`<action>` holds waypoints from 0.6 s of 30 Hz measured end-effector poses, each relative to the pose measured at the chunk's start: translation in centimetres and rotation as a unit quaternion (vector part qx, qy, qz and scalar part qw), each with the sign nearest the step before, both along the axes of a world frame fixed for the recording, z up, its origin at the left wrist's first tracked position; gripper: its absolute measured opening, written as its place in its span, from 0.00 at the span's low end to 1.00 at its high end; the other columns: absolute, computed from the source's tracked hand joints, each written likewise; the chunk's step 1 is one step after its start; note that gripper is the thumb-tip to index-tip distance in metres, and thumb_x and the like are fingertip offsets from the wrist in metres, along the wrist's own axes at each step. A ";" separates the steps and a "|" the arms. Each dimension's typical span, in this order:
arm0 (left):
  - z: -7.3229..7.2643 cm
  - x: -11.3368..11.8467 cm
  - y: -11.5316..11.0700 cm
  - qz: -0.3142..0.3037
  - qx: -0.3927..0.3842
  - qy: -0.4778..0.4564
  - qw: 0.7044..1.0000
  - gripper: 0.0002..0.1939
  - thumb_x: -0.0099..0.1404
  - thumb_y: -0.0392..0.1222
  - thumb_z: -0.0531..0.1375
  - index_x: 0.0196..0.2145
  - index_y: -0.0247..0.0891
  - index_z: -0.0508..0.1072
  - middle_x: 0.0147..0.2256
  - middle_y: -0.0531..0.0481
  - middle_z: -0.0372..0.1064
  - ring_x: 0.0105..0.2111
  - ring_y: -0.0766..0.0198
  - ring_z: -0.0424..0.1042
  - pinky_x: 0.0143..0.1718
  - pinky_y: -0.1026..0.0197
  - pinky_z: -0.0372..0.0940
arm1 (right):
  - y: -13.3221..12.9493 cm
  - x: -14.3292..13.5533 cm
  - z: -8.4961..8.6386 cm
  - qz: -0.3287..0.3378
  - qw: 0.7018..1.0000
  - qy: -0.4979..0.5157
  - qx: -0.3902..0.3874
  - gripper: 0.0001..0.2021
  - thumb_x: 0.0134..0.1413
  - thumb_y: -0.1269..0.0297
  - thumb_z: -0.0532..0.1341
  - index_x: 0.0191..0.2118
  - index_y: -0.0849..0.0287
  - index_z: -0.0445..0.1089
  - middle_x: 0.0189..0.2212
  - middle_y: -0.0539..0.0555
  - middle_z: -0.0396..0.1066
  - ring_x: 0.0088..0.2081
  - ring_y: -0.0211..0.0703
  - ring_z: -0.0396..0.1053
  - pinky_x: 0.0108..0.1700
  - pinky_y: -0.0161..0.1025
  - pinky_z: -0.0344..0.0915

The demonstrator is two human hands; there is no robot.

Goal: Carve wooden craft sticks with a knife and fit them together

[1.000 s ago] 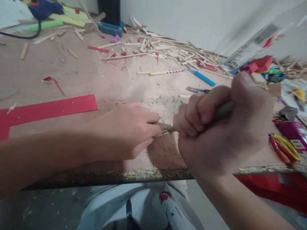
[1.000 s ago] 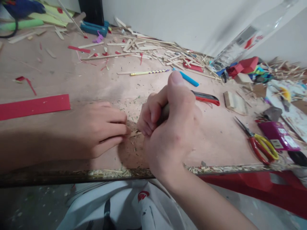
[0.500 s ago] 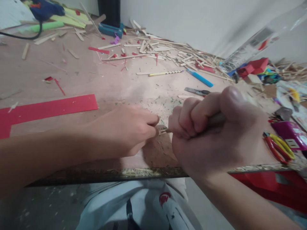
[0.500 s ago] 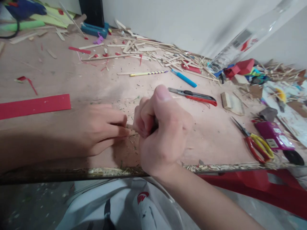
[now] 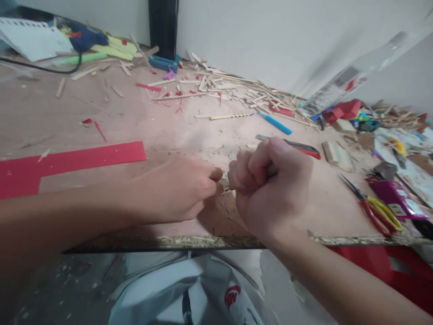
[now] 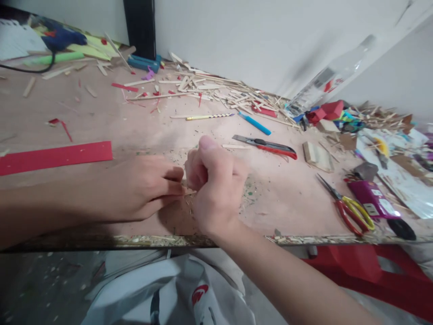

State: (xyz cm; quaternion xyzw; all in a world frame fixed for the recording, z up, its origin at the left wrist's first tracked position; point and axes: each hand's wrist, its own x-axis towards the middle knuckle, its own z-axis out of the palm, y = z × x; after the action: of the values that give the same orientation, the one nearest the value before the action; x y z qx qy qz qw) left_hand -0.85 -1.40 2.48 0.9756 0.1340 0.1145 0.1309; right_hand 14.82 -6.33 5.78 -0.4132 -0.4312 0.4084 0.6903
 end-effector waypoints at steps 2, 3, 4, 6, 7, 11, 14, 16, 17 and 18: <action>-0.3 0.0 0.0 0.001 0.010 -0.017 1.000 0.13 0.77 0.32 0.58 0.39 0.38 0.82 0.40 0.47 0.78 0.40 0.55 0.76 0.43 0.54 0.67 | 0.7 0.8 0.0 0.015 1.000 0.006 -0.021 0.29 0.56 0.56 0.69 0.16 0.55 0.49 0.16 0.43 0.37 0.18 0.32 0.38 0.18 0.37 0.35; -0.5 0.0 0.0 0.001 0.015 -0.026 1.000 0.12 0.77 0.32 0.58 0.39 0.38 0.82 0.39 0.48 0.77 0.40 0.56 0.76 0.42 0.53 0.67 | 1.1 1.2 -0.1 0.024 0.999 0.008 -0.035 0.31 0.56 0.53 0.70 0.17 0.54 0.48 0.16 0.43 0.37 0.17 0.31 0.37 0.17 0.37 0.35; -0.6 0.0 0.0 0.001 0.020 -0.037 0.999 0.12 0.77 0.33 0.59 0.38 0.38 0.81 0.39 0.48 0.77 0.39 0.56 0.76 0.42 0.54 0.66 | 1.5 1.6 0.0 0.031 0.998 0.008 -0.048 0.33 0.56 0.49 0.72 0.17 0.53 0.48 0.15 0.42 0.37 0.17 0.31 0.37 0.15 0.36 0.34; -0.9 0.0 0.1 0.000 0.027 -0.057 0.998 0.11 0.78 0.34 0.59 0.39 0.38 0.80 0.39 0.48 0.77 0.38 0.56 0.75 0.41 0.53 0.66 | 2.1 2.3 0.0 0.044 0.997 0.007 -0.068 0.34 0.54 0.44 0.73 0.17 0.52 0.49 0.15 0.42 0.38 0.16 0.31 0.37 0.14 0.36 0.36; -1.1 0.0 0.1 -0.001 0.029 -0.067 0.997 0.11 0.78 0.35 0.59 0.40 0.38 0.80 0.39 0.48 0.76 0.38 0.57 0.75 0.40 0.53 0.66 | 2.3 2.5 0.0 0.049 0.996 0.006 -0.073 0.34 0.55 0.44 0.73 0.17 0.52 0.50 0.15 0.41 0.39 0.16 0.31 0.37 0.13 0.35 0.37; -1.8 0.2 0.3 -0.008 0.034 -0.103 0.994 0.12 0.76 0.34 0.57 0.34 0.40 0.76 0.36 0.49 0.73 0.33 0.58 0.71 0.36 0.53 0.61 | 2.1 2.6 -0.1 0.064 0.996 -0.001 -0.061 0.31 0.58 0.49 0.72 0.17 0.53 0.52 0.15 0.41 0.41 0.17 0.31 0.38 0.14 0.34 0.37; -2.5 0.3 0.3 0.004 0.026 -0.116 0.993 0.13 0.74 0.33 0.56 0.31 0.41 0.74 0.34 0.50 0.72 0.32 0.58 0.68 0.34 0.52 0.58 | 1.4 2.2 -0.1 0.065 0.997 -0.006 -0.032 0.32 0.58 0.52 0.72 0.16 0.54 0.52 0.14 0.41 0.39 0.16 0.30 0.39 0.15 0.34 0.39; -2.8 0.3 0.1 0.014 0.015 -0.117 0.993 0.14 0.76 0.34 0.55 0.33 0.42 0.76 0.34 0.50 0.73 0.33 0.58 0.69 0.36 0.53 0.59 | 0.9 1.7 0.0 0.052 0.999 -0.008 -0.014 0.31 0.57 0.57 0.72 0.15 0.56 0.51 0.14 0.42 0.38 0.16 0.30 0.39 0.16 0.34 0.40; -2.9 0.3 0.1 0.017 0.009 -0.115 0.993 0.15 0.78 0.36 0.55 0.34 0.42 0.77 0.35 0.50 0.73 0.34 0.58 0.70 0.37 0.53 0.60 | 0.7 1.4 0.1 0.041 0.999 -0.010 -0.010 0.30 0.58 0.60 0.70 0.15 0.56 0.50 0.14 0.42 0.38 0.16 0.30 0.39 0.16 0.34 0.41; -3.0 0.2 0.1 0.023 0.000 -0.112 0.993 0.16 0.79 0.38 0.55 0.35 0.43 0.79 0.36 0.51 0.74 0.35 0.59 0.71 0.38 0.54 0.61 | 0.4 1.2 0.2 0.027 1.000 -0.010 -0.007 0.29 0.59 0.63 0.68 0.15 0.56 0.50 0.14 0.42 0.39 0.17 0.31 0.40 0.17 0.35 0.42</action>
State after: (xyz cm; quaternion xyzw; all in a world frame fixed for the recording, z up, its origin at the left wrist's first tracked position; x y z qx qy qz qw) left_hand -0.67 -1.32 -0.53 0.9532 0.1412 0.2263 0.1421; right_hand 15.99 -5.89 5.98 -0.4106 -0.4463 0.4261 0.6713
